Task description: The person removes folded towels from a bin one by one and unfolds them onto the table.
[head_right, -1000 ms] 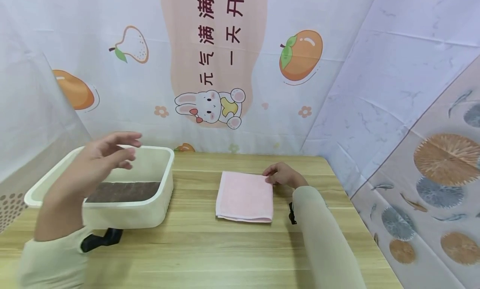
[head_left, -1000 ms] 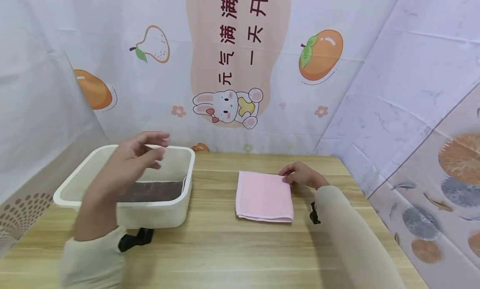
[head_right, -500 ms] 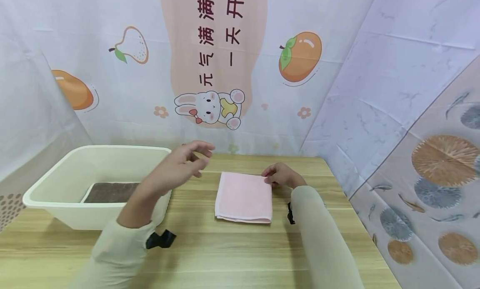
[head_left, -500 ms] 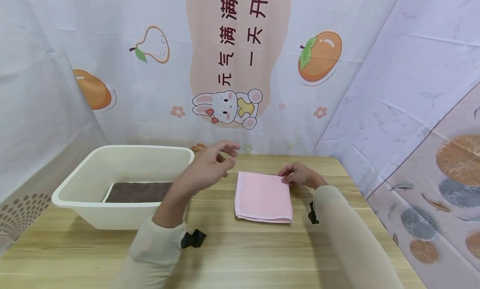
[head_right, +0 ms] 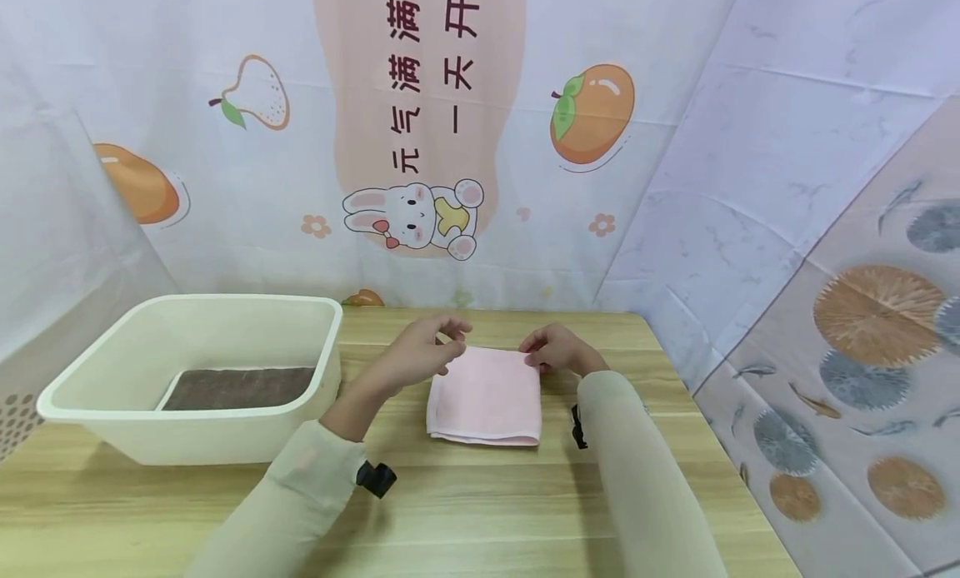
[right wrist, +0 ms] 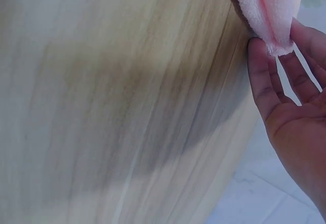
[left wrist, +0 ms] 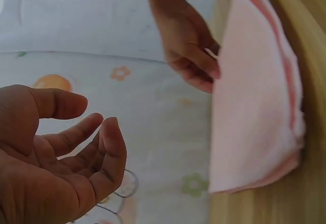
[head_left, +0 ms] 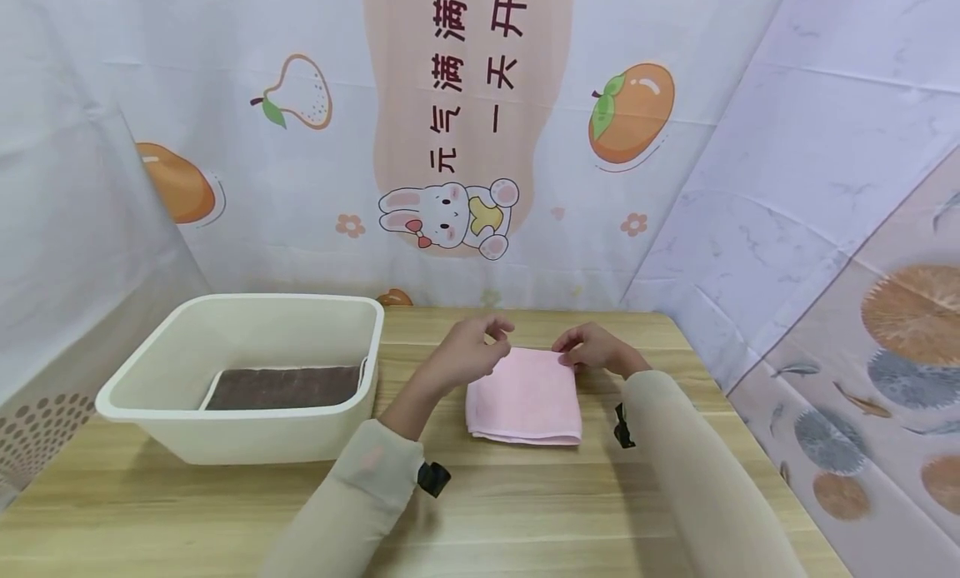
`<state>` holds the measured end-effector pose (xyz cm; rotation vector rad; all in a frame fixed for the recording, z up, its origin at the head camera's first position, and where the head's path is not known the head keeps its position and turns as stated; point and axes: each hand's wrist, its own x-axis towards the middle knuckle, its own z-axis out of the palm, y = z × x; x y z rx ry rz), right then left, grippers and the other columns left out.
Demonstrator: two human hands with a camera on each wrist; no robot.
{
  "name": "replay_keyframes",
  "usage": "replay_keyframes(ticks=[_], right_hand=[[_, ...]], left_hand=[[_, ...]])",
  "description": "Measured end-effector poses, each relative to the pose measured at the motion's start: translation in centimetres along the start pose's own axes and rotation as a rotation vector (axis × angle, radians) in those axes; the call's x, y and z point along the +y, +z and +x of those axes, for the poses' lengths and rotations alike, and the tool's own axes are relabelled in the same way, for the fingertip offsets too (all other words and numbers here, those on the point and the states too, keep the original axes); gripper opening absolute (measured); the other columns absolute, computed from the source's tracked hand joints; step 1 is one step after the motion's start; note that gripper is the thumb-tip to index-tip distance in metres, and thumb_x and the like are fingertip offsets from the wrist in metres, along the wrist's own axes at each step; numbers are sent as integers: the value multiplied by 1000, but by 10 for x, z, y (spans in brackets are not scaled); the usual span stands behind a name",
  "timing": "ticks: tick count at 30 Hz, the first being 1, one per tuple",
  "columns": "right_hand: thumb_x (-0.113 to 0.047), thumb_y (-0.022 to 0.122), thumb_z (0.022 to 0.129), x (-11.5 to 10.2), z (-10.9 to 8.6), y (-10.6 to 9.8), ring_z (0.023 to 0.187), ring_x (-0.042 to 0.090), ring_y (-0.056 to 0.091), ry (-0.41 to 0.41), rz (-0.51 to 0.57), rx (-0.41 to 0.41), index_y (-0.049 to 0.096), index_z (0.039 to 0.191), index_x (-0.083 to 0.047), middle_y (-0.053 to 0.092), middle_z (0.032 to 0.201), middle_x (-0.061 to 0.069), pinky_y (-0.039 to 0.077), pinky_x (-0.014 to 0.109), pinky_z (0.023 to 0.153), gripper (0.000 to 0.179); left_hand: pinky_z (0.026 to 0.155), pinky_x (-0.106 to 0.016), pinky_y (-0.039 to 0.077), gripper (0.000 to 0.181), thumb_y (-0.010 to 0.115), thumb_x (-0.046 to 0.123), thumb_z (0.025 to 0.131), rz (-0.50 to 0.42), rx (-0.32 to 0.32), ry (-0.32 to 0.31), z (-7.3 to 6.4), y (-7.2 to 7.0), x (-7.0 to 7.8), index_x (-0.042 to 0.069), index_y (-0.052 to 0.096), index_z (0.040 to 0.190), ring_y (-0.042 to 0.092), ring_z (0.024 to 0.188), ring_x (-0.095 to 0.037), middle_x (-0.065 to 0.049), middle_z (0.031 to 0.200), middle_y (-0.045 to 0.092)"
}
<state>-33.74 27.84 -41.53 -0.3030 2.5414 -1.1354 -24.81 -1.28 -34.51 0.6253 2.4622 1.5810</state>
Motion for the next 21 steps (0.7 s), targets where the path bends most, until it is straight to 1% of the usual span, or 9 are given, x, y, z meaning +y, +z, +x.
replay_keyframes(ticks=[4, 7, 10, 13, 15, 18, 21], right_hand=[[1, 70, 92, -3, -1, 0, 72, 17, 59, -19, -36, 13, 72, 113, 4, 70, 99, 11, 54, 32, 69, 21], [3, 69, 92, -4, -2, 0, 74, 16, 60, -43, -65, 22, 72, 112, 4, 71, 101, 12, 55, 33, 69, 20], [3, 69, 93, -5, -3, 1, 81, 18, 62, -79, -102, 31, 72, 112, 4, 71, 104, 14, 56, 35, 71, 19], [1, 69, 94, -5, -5, 3, 93, 22, 64, -114, -159, 43, 72, 112, 2, 71, 107, 14, 57, 38, 78, 18], [0, 68, 95, -5, -6, 6, 100, 25, 65, -136, -208, 51, 72, 112, 1, 71, 108, 13, 56, 40, 85, 18], [-5, 67, 96, -9, -8, 15, 104, 28, 64, -166, -321, 76, 71, 114, 0, 70, 110, 13, 54, 44, 92, 20], [-9, 68, 95, -17, -12, 26, 107, 34, 64, -218, -465, 108, 69, 118, 1, 69, 114, 17, 51, 50, 96, 26]], left_hand=[[66, -29, 56, 29, 56, 9, 98, 47, -5, -46, 11, 6, -19, 2, 65, 125, 67, 82, -28, -13, 113, 62], [64, -28, 53, 31, 56, 7, 96, 102, -11, -64, 19, 9, -34, -1, 65, 124, 65, 81, -26, -12, 110, 63], [65, -27, 50, 32, 57, 5, 93, 146, -28, -63, 27, 13, -50, -2, 66, 123, 60, 82, -21, -11, 106, 63], [70, -28, 51, 28, 60, 6, 93, 195, -56, -38, 33, 16, -64, -1, 68, 119, 58, 88, -19, -9, 104, 65], [75, -31, 52, 26, 62, 5, 93, 249, -78, -2, 35, 18, -71, -1, 68, 117, 60, 90, -20, -9, 103, 66], [86, -38, 52, 24, 64, 4, 92, 371, -116, 63, 35, 20, -77, 0, 70, 115, 61, 96, -24, -11, 104, 68], [94, -41, 49, 25, 67, 5, 91, 514, -153, 82, 33, 21, -80, 4, 72, 115, 59, 103, -27, -11, 108, 67]])
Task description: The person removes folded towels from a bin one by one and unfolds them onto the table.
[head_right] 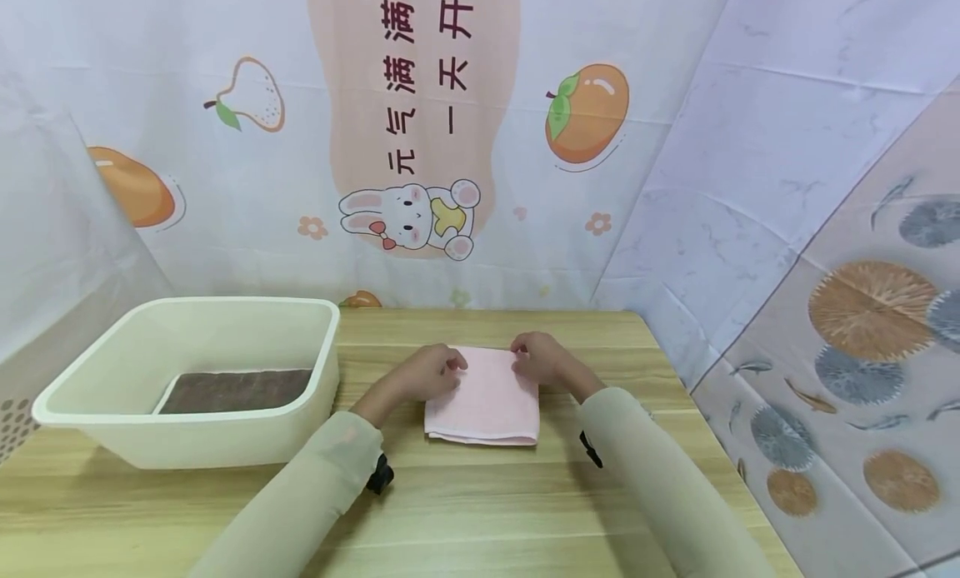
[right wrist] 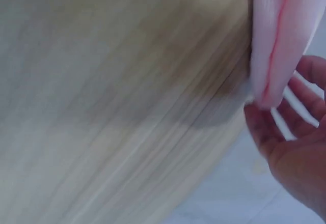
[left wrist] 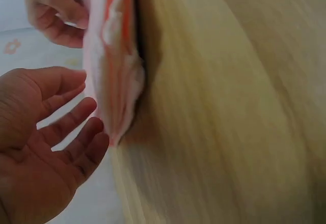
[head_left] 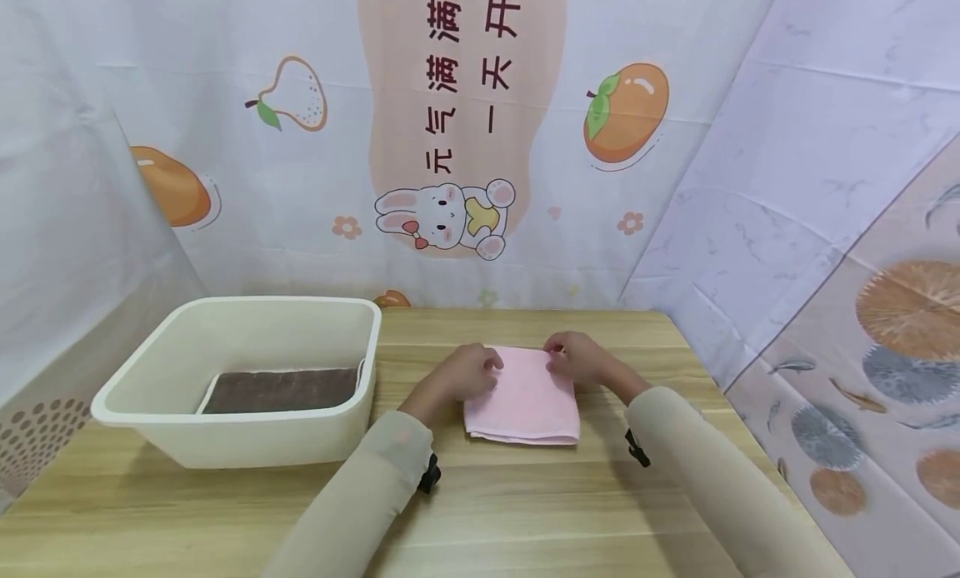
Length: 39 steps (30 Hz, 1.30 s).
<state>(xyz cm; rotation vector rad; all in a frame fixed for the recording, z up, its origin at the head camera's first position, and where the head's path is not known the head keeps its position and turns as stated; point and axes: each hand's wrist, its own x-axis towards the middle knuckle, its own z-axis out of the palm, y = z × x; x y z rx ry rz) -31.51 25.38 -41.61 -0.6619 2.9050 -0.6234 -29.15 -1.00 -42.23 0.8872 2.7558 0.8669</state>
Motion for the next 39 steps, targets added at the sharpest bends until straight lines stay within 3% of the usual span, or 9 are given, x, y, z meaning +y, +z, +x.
replay_keyframes(ticks=[4, 8, 13, 18, 25, 29, 34, 39], right_hand=[[-15, 73, 92, -20, -12, 7, 112, 44, 58, -57, -172, 59, 66, 124, 1, 63, 123, 25, 47, 57, 99, 37], [-19, 75, 92, -35, -33, 17, 111, 46, 56, -138, -297, 127, 65, 126, -2, 61, 125, 25, 48, 57, 96, 40], [-19, 72, 92, -49, -57, 32, 100, 37, 61, -302, -353, 183, 67, 120, -2, 65, 115, 20, 51, 50, 87, 32], [-20, 68, 96, -56, -71, 38, 94, 34, 58, -325, -344, 152, 67, 117, -4, 64, 113, 16, 52, 48, 82, 26], [-18, 66, 97, -43, -68, 33, 101, 34, 58, -341, -327, 51, 66, 121, -5, 62, 119, 16, 51, 49, 89, 27], [-14, 68, 94, -27, -62, 25, 106, 31, 58, -365, -290, -19, 66, 121, -7, 62, 120, 13, 50, 47, 93, 28], [-5, 71, 83, -7, -55, 14, 102, 29, 60, -451, -259, -7, 69, 113, -7, 66, 113, 9, 51, 45, 90, 29], [0, 72, 81, -1, -53, 8, 98, 30, 62, -509, -258, 24, 71, 109, -5, 68, 110, 10, 51, 46, 88, 29]], left_hand=[[98, -42, 45, 26, 72, 11, 91, 126, -44, -11, -3, 1, 1, 11, 74, 116, 52, 112, -29, -8, 119, 63], [103, -43, 44, 28, 74, 12, 90, 160, -62, 9, -2, -1, 4, 12, 75, 118, 50, 120, -30, -7, 128, 61], [108, -40, 42, 35, 70, 5, 89, 194, -99, 37, 1, 0, 3, 13, 74, 123, 50, 127, -28, -5, 134, 60], [109, -39, 41, 37, 66, 5, 89, 204, -122, 33, 2, 2, -1, 16, 73, 123, 50, 130, -28, -4, 135, 60], [105, -40, 44, 31, 69, 20, 90, 254, -154, 12, -1, 3, 0, 21, 74, 121, 50, 129, -27, -4, 133, 60], [93, -38, 49, 26, 75, 27, 89, 291, -164, 30, -4, 2, 7, 22, 75, 114, 56, 113, -22, -2, 118, 64], [77, -31, 48, 16, 77, 26, 88, 283, -201, 88, -8, 3, 18, 19, 76, 103, 55, 85, -14, 4, 89, 61], [73, -29, 47, 8, 73, 16, 90, 246, -233, 118, -10, 1, 23, 15, 75, 98, 54, 79, -12, 5, 81, 59]])
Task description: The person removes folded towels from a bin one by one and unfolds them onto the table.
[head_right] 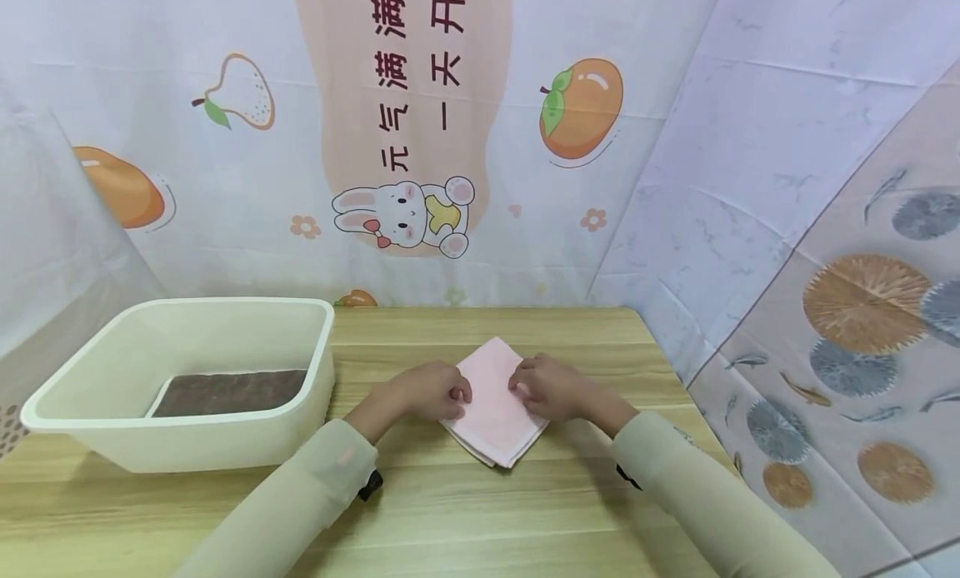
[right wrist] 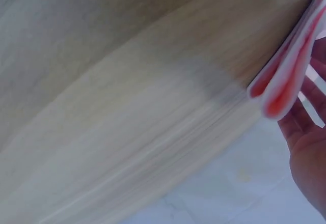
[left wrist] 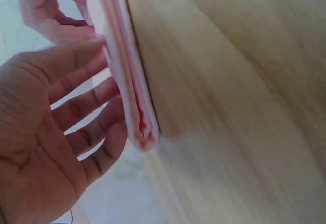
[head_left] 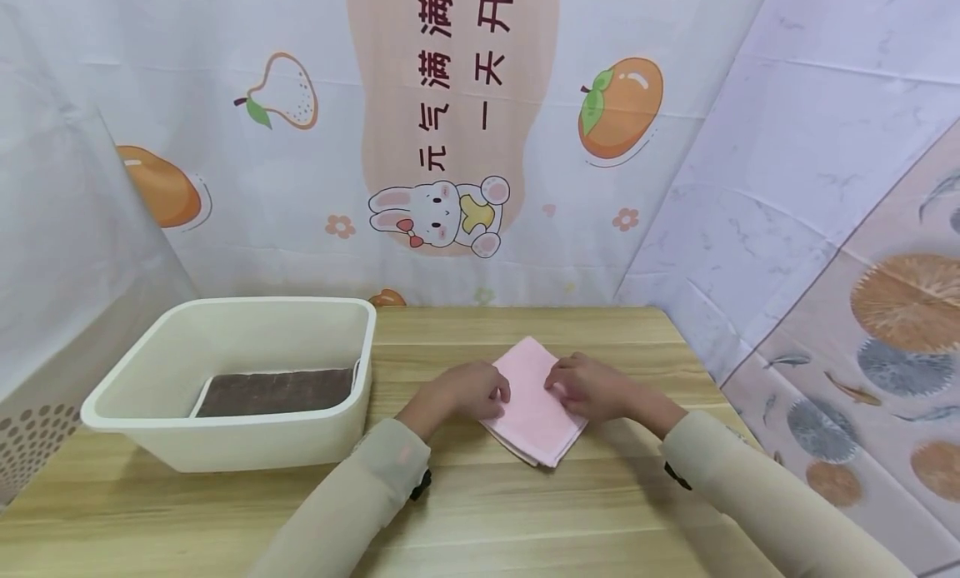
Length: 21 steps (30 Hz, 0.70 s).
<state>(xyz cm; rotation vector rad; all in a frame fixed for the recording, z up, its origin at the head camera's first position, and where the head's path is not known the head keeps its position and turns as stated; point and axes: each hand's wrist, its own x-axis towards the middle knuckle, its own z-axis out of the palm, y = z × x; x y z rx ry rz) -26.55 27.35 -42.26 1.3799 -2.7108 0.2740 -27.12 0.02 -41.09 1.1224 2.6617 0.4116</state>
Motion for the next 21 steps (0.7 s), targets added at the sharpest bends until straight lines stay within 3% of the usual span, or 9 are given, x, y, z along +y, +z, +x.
replay_keyframes(ticks=[3, 7, 11, 14, 17, 21], right_hand=[[1, 73, 83, -10, -1, -4, 92, 29, 62, -7, -70, 24, 72, 105, -5, 68, 103, 10, 52, 44, 83, 23], [-12, 73, 90, -34, -5, -7, 80, 27, 59, 136, -186, 15, 71, 104, -8, 66, 96, 9, 52, 40, 69, 15], [-39, 68, 97, -54, -7, -3, 85, 31, 58, 341, -148, -79, 67, 120, -9, 64, 108, 13, 52, 43, 71, 37], [-49, 66, 97, -59, -6, 1, 94, 37, 57, 417, -84, -117, 63, 128, -8, 61, 119, 17, 52, 50, 80, 51], [-49, 66, 96, -54, -7, 2, 104, 41, 56, 418, -60, -122, 60, 132, -8, 58, 126, 19, 51, 54, 87, 54], [-44, 67, 95, -36, -13, 4, 109, 41, 55, 325, -45, -113, 59, 134, -8, 57, 129, 19, 51, 55, 90, 53]], left_hand=[[73, -31, 48, 8, 70, 11, 90, 15, 57, -25, -1, -1, -1, 12, 75, 96, 55, 80, -15, 2, 82, 61], [78, -34, 50, 14, 73, 10, 89, 18, 134, -76, -2, 0, -4, 9, 75, 103, 55, 87, -18, -4, 95, 63], [80, -35, 47, 24, 75, 9, 88, -18, 135, -76, -2, 2, -7, 7, 75, 112, 52, 88, -20, -6, 102, 58], [79, -34, 45, 25, 77, 9, 87, -35, 127, -62, -2, 4, -9, 7, 75, 111, 50, 85, -19, -6, 100, 56], [79, -34, 45, 23, 78, 11, 85, -33, 123, -42, -1, 6, -8, 6, 75, 108, 50, 84, -19, -6, 98, 58], [85, -35, 47, 21, 79, 15, 85, -3, 109, -48, 1, 11, 1, 6, 73, 103, 54, 88, -20, -7, 96, 64]])
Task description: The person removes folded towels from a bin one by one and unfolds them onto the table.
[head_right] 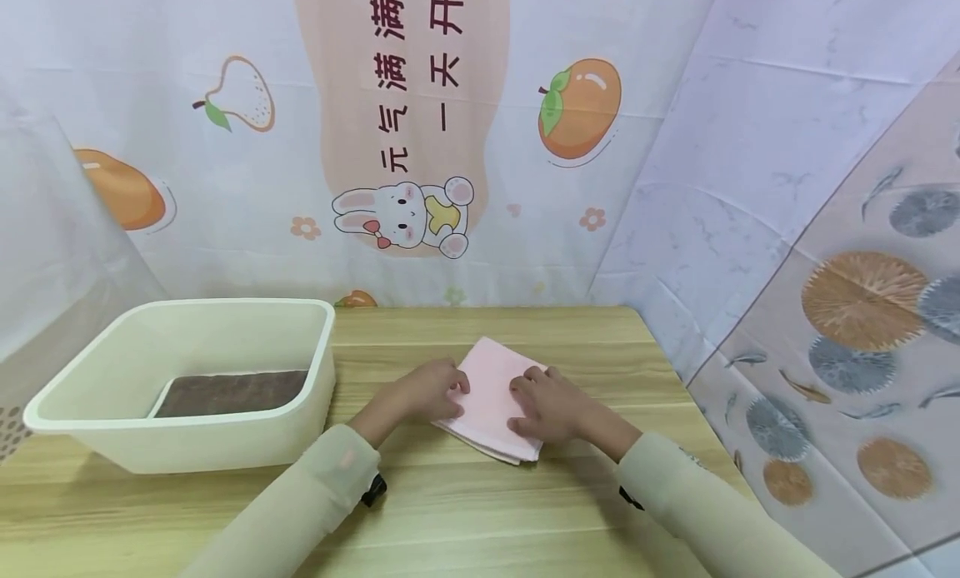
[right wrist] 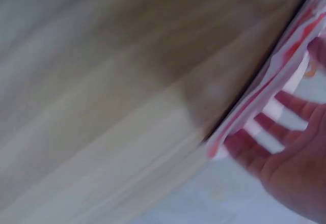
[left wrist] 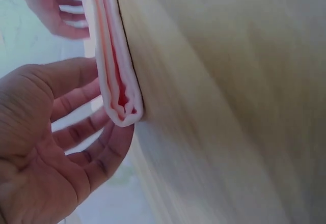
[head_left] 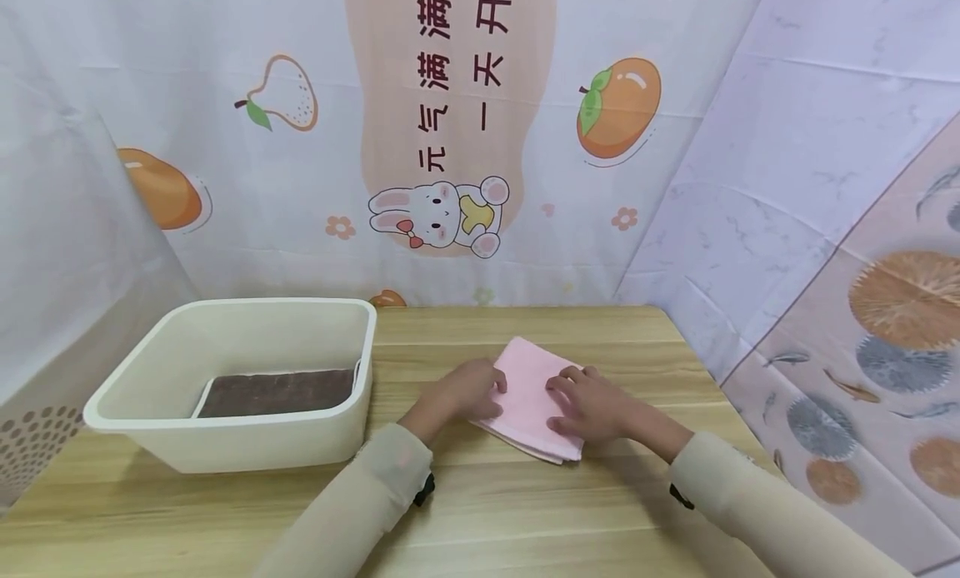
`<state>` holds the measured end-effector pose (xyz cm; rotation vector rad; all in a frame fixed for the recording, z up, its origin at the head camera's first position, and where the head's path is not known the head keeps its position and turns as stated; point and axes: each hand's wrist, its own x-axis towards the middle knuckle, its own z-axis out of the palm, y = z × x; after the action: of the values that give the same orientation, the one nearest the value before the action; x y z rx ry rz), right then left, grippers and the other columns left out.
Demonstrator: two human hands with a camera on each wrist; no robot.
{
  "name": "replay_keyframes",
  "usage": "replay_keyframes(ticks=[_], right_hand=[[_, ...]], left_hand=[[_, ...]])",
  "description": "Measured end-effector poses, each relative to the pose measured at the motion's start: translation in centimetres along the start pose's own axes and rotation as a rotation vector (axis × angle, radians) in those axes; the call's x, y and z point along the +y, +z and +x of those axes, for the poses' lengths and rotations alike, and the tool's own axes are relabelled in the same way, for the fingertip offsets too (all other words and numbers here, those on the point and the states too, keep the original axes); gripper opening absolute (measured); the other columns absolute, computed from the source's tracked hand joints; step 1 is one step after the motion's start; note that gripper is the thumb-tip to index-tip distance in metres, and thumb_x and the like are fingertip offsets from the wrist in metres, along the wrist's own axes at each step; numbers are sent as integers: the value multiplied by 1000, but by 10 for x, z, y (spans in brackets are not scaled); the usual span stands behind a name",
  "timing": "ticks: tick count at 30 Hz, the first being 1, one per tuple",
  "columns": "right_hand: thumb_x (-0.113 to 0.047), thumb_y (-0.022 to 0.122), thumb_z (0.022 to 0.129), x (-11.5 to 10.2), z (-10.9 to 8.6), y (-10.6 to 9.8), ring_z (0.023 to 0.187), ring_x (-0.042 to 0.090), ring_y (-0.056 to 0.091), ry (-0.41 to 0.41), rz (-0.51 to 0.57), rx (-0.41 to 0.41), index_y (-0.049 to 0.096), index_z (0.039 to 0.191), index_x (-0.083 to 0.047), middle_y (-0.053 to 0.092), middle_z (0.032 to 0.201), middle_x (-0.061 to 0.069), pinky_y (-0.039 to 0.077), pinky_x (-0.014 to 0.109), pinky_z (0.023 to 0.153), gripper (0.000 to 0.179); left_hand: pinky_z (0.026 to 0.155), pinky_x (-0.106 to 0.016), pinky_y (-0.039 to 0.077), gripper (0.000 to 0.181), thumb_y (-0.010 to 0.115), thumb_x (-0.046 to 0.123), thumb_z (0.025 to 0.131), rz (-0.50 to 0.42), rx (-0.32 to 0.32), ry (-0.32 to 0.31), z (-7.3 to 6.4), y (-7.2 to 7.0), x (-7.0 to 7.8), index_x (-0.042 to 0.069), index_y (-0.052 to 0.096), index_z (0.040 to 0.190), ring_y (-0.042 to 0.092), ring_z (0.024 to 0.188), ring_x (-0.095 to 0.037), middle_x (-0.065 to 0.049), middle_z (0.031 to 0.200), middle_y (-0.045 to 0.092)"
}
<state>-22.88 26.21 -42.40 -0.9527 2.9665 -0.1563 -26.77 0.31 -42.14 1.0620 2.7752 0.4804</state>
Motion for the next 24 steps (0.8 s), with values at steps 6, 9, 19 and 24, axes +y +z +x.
replay_keyframes(ticks=[6, 9, 19, 24], right_hand=[[-33, 71, 91, 32, -2, -4, 115, 39, 54, -127, 16, -7, 59, 133, -9, 57, 130, 15, 48, 55, 96, 49], [-26, 72, 86, 42, -5, -7, 118, 40, 53, -131, 23, -17, 59, 132, -8, 57, 132, 14, 46, 56, 99, 50], [-22, 70, 86, 50, -11, -9, 120, 36, 54, -165, 37, 20, 61, 130, -6, 58, 132, 13, 45, 54, 100, 48], [-32, 71, 92, 46, -16, -11, 119, 33, 56, -169, 51, 44, 63, 131, -8, 61, 130, 12, 47, 53, 100, 46]], left_hand=[[90, -35, 50, 21, 79, 19, 87, -31, -18, -82, 4, 9, 26, 7, 73, 103, 59, 96, -20, -6, 100, 66], [91, -34, 50, 22, 78, 20, 87, -38, -8, -83, 8, 16, 38, 8, 75, 105, 60, 101, -19, -4, 103, 68], [90, -31, 50, 27, 80, 24, 85, 42, -18, -44, 11, 16, 47, 11, 76, 109, 58, 99, -18, -3, 104, 65], [96, -31, 48, 35, 81, 34, 87, 166, -70, 140, 8, 7, 43, 20, 76, 119, 55, 112, -19, 0, 122, 64]])
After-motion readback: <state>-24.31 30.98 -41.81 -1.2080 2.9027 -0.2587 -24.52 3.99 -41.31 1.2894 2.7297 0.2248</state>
